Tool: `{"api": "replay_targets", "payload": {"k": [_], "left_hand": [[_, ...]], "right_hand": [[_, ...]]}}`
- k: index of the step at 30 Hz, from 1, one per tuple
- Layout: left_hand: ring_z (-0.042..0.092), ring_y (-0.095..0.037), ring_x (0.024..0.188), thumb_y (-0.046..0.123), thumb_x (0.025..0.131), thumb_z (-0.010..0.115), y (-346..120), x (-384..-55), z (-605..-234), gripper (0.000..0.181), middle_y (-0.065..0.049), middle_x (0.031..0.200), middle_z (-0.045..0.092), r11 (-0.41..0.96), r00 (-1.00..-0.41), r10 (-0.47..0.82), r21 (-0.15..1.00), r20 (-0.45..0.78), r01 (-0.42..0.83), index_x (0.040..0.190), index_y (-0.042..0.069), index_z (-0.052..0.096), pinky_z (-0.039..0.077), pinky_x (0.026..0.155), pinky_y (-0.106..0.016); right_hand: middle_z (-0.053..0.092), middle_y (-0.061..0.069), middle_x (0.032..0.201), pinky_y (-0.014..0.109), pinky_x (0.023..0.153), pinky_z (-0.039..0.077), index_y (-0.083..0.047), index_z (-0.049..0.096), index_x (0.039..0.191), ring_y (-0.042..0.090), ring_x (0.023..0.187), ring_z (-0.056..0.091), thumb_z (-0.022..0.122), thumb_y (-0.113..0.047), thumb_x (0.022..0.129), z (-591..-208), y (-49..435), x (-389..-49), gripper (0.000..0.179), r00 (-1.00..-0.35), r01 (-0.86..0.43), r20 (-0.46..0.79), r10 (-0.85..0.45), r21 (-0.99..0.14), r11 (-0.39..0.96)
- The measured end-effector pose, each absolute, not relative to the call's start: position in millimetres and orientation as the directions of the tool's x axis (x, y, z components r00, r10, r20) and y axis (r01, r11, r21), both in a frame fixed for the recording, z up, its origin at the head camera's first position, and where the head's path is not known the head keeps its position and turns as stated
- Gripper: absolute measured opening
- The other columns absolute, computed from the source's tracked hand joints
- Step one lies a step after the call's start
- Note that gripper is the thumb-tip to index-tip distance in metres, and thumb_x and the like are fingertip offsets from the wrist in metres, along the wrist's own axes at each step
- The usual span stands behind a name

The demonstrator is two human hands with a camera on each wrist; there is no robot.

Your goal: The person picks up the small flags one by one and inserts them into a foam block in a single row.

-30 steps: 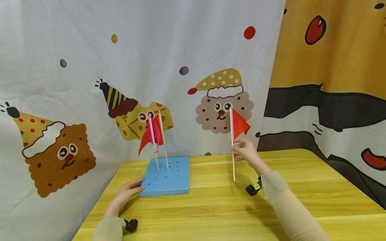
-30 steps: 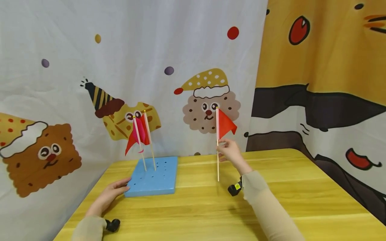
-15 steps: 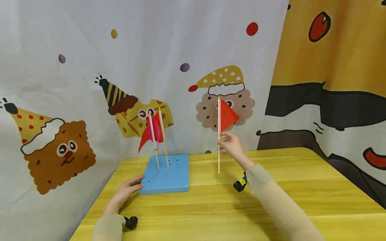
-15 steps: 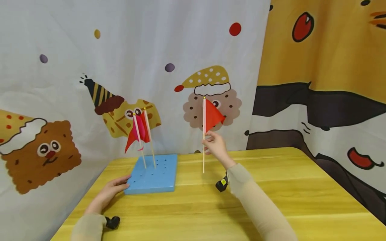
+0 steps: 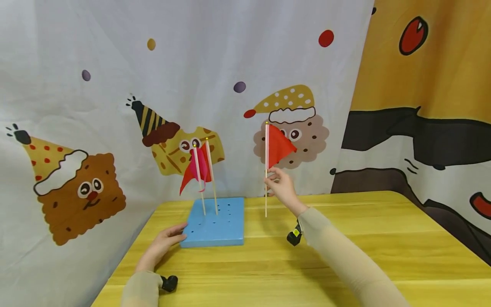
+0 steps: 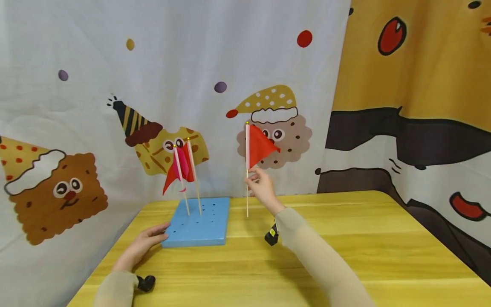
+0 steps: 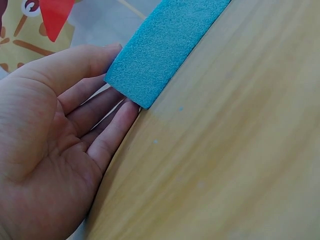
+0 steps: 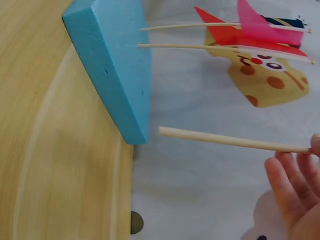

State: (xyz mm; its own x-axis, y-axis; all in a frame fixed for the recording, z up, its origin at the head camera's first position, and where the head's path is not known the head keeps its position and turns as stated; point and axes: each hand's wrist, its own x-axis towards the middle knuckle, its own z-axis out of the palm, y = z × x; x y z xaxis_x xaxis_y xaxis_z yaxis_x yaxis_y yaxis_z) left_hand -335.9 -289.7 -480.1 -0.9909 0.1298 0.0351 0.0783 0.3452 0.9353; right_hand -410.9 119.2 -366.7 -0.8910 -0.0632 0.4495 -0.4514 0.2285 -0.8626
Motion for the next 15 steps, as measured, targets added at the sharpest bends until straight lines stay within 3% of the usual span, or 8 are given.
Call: {"api": "replay_targets", "payload": {"k": [8,15], "left_hand": [[0.035,-0.038,0.136,0.023,0.092,0.069,-292.3,-335.0,-479.5,0.059,-0.021,0.147,0.040,0.341,-0.991,0.128,0.937,0.034,0.076,0.144,0.005,0.048,0.028,0.110,-0.055],[0.038,-0.038,0.133,0.023,0.091,0.070,-289.2,-333.0,-479.9,0.059,-0.020,0.146,0.042,0.342,-0.993,0.114,0.936,0.040,0.076,0.143,0.005,0.049,0.030,0.109,-0.055]], "right_hand": [[0.066,0.011,0.086,0.044,0.055,0.058,-0.007,0.063,0.115,0.039,0.071,0.065,0.068,-0.010,0.092,-365.5,89.6,-422.9,0.024,-0.842,-0.537,0.535,-0.072,-0.816,0.212],[0.066,0.009,0.087,0.045,0.058,0.058,-0.007,0.063,0.116,0.030,0.069,0.067,0.068,-0.012,0.092,-369.8,65.5,-428.4,0.026,-0.810,-0.585,0.581,-0.084,-0.786,0.201]]}}
